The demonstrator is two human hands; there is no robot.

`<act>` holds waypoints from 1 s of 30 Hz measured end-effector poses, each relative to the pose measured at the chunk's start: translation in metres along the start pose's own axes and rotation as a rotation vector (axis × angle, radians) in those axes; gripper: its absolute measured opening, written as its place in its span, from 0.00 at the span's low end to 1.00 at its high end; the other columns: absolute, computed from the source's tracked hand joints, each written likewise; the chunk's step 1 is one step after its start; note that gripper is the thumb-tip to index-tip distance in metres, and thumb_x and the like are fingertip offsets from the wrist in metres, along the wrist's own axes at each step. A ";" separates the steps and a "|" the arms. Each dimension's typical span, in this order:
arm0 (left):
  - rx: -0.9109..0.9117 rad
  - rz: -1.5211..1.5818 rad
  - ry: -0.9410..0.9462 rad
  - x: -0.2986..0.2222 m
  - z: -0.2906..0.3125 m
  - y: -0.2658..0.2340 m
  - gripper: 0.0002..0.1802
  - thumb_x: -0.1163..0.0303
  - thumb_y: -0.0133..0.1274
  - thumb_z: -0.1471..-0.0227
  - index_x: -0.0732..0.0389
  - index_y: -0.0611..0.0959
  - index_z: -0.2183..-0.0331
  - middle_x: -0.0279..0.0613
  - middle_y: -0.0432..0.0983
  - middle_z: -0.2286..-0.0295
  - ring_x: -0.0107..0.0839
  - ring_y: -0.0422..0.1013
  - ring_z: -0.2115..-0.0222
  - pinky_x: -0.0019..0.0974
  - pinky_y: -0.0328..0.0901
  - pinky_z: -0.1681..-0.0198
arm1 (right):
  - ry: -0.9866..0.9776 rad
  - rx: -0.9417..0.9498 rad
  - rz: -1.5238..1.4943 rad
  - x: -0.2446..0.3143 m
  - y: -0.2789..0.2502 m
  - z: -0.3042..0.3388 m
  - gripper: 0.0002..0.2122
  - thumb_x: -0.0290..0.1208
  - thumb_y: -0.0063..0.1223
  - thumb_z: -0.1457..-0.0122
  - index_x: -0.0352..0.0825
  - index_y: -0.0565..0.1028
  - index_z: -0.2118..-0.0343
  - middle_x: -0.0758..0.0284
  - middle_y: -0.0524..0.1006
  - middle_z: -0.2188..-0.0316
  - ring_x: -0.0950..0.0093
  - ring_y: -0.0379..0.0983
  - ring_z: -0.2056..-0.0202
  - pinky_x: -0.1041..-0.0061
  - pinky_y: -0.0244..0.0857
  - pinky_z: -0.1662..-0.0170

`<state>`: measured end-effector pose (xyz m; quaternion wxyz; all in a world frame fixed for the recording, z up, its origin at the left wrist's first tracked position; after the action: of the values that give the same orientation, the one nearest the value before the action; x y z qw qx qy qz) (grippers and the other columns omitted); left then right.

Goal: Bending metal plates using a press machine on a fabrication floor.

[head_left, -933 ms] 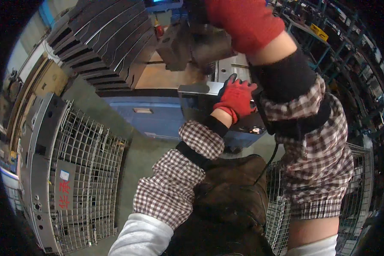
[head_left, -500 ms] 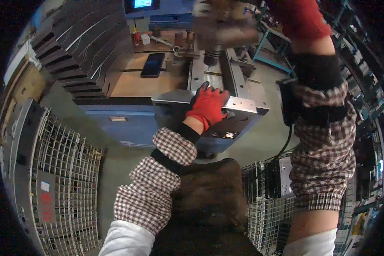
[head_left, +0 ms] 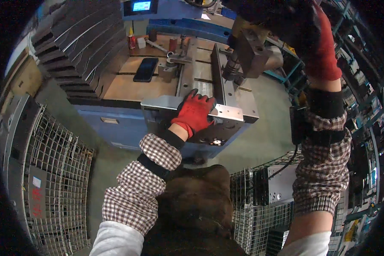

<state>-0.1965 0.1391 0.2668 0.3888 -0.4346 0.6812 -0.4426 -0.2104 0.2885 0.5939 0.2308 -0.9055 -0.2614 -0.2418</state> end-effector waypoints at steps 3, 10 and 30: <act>0.024 -0.009 -0.026 0.001 0.000 -0.001 0.44 0.47 0.67 0.59 0.54 0.73 0.42 0.47 0.74 0.49 0.49 0.66 0.42 0.52 0.50 0.31 | -0.035 -0.033 0.117 -0.004 -0.003 0.005 0.20 0.36 0.48 0.28 0.32 0.69 0.38 0.70 0.77 0.52 0.77 0.75 0.54 0.77 0.71 0.50; -0.104 -0.017 0.029 0.001 0.002 0.007 0.42 0.48 0.66 0.58 0.54 0.74 0.43 0.47 0.75 0.50 0.48 0.66 0.42 0.51 0.49 0.30 | 0.117 -0.090 0.383 -0.013 -0.041 0.034 0.25 0.29 0.49 0.33 0.43 0.64 0.32 0.52 0.72 0.41 0.54 0.72 0.44 0.59 0.66 0.38; -0.066 -0.024 0.019 0.002 0.005 0.010 0.45 0.45 0.65 0.56 0.54 0.72 0.40 0.46 0.71 0.45 0.48 0.63 0.40 0.51 0.46 0.29 | -0.121 -0.210 0.834 0.021 0.055 0.070 0.24 0.29 0.59 0.38 0.26 0.70 0.40 0.58 0.76 0.46 0.67 0.76 0.49 0.71 0.71 0.47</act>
<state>-0.1948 0.1384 0.2560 0.3623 -0.4510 0.6941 -0.4285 -0.1408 0.2927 0.5355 0.1997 -0.9647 0.1398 -0.0998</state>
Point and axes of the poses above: each hand's wrist, its own z-axis away from the middle knuckle, its own y-axis out of the palm, x = y × z, the point moved 6 cm from there along -z, towards the middle knuckle
